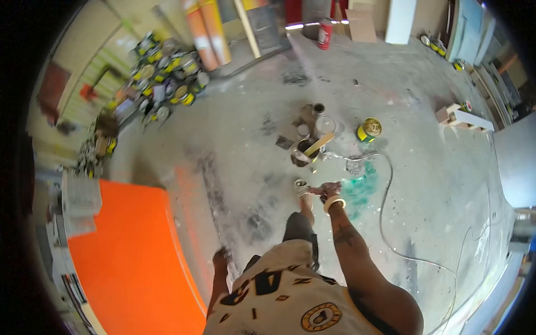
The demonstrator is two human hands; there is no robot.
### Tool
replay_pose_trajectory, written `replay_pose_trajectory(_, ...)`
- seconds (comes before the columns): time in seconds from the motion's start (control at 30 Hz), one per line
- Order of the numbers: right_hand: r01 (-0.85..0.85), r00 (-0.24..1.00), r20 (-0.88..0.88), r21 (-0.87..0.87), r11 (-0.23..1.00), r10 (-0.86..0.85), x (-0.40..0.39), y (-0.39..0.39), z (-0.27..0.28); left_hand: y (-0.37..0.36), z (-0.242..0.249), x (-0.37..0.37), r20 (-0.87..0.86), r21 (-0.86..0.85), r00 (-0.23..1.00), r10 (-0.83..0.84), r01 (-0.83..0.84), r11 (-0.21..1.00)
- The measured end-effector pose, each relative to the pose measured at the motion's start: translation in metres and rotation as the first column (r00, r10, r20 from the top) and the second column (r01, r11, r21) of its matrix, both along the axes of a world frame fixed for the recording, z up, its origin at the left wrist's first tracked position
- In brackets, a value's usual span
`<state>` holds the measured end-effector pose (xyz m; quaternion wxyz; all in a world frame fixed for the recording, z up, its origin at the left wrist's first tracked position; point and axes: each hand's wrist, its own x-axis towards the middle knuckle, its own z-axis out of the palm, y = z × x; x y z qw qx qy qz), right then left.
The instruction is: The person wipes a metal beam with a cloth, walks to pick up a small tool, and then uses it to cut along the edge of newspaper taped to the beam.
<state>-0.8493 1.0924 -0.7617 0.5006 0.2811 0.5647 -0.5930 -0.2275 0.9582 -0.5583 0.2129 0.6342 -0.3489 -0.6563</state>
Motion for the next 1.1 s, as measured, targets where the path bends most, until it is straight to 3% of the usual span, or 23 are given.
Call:
replay_pose_trajectory(0.03,0.135,0.989,0.05,0.046,0.99,-0.138,0.008,-0.043,0.102,0.013,0.028,-0.011,0.081,0.147,0.986,0.144,-0.155,0.977)
replay_pose_trajectory(0.07,0.164,0.986,0.003,0.031,0.986,-0.164,0.005,-0.067,0.132,0.034,0.052,-0.018,0.237,0.159,0.944,0.23,-0.272,0.949)
replay_pose_trajectory(0.13,0.078,0.994,-0.086,0.053,0.996,-0.074,-0.026,-0.102,0.063,0.053,0.088,-0.024,0.429,0.221,0.903,0.015,-0.121,0.968)
replay_pose_trajectory(0.23,0.074,0.981,0.186,-0.058,0.996,-0.062,-0.099,-0.167,0.015,0.055,0.148,-0.064,0.656,0.186,0.752,0.066,-0.245,0.951)
replay_pose_trajectory(0.27,-0.162,0.983,0.101,0.063,0.985,0.155,-0.126,-0.19,0.024,0.05,0.164,-0.075,0.649,0.15,0.751,0.119,-0.28,0.948)
replay_pose_trajectory(0.33,0.041,0.999,0.019,-0.014,0.999,-0.041,-0.146,-0.221,0.03,0.038,0.192,-0.103,0.618,0.088,0.756,0.217,-0.341,0.936)
replay_pose_trajectory(0.4,0.057,0.997,0.065,-0.093,0.994,-0.051,-0.182,-0.244,0.019,0.02,0.205,-0.129,0.625,0.134,0.768,0.137,-0.279,0.951)
replay_pose_trajectory(0.43,0.141,0.989,0.045,-0.014,0.99,-0.14,-0.195,-0.258,0.021,0.009,0.209,-0.14,0.625,0.155,0.775,0.097,-0.245,0.957)
replay_pose_trajectory(0.53,0.289,0.956,0.058,-0.03,0.957,-0.287,-0.228,-0.279,0.013,-0.017,0.208,-0.174,0.606,0.204,0.791,-0.079,-0.059,0.977)
replay_pose_trajectory(0.6,0.05,0.998,0.022,0.09,0.995,-0.052,-0.227,-0.27,-0.045,-0.027,0.212,-0.192,0.575,0.226,0.784,-0.236,0.125,0.966)
replay_pose_trajectory(0.67,-0.038,0.969,0.245,0.267,0.963,-0.03,-0.221,-0.275,-0.003,-0.04,0.2,-0.186,0.592,0.269,0.705,-0.391,0.284,0.92)
replay_pose_trajectory(0.7,-0.124,0.987,0.131,0.292,0.948,0.088,-0.208,-0.266,-0.03,-0.051,0.209,-0.198,0.581,0.268,0.72,-0.379,0.271,0.925)
replay_pose_trajectory(0.8,-0.325,0.928,0.19,-0.016,0.946,0.322,-0.175,-0.235,-0.118,-0.094,0.205,-0.22,0.582,0.196,0.75,-0.314,0.245,0.949)
replay_pose_trajectory(0.93,-0.453,0.878,0.203,0.057,0.89,0.434,-0.143,-0.242,0.068,-0.162,0.205,-0.269,0.534,0.071,0.793,-0.293,0.303,0.95)
replay_pose_trajectory(1.0,-0.478,0.856,0.195,-0.053,0.877,0.479,-0.115,-0.263,0.144,-0.196,0.212,-0.311,0.404,-0.017,0.88,-0.249,0.28,0.96)
replay_pose_trajectory(1.1,-0.442,0.814,0.246,-0.327,0.835,0.527,-0.044,-0.303,0.19,-0.232,0.218,-0.393,0.238,-0.225,0.951,-0.195,0.25,0.942)
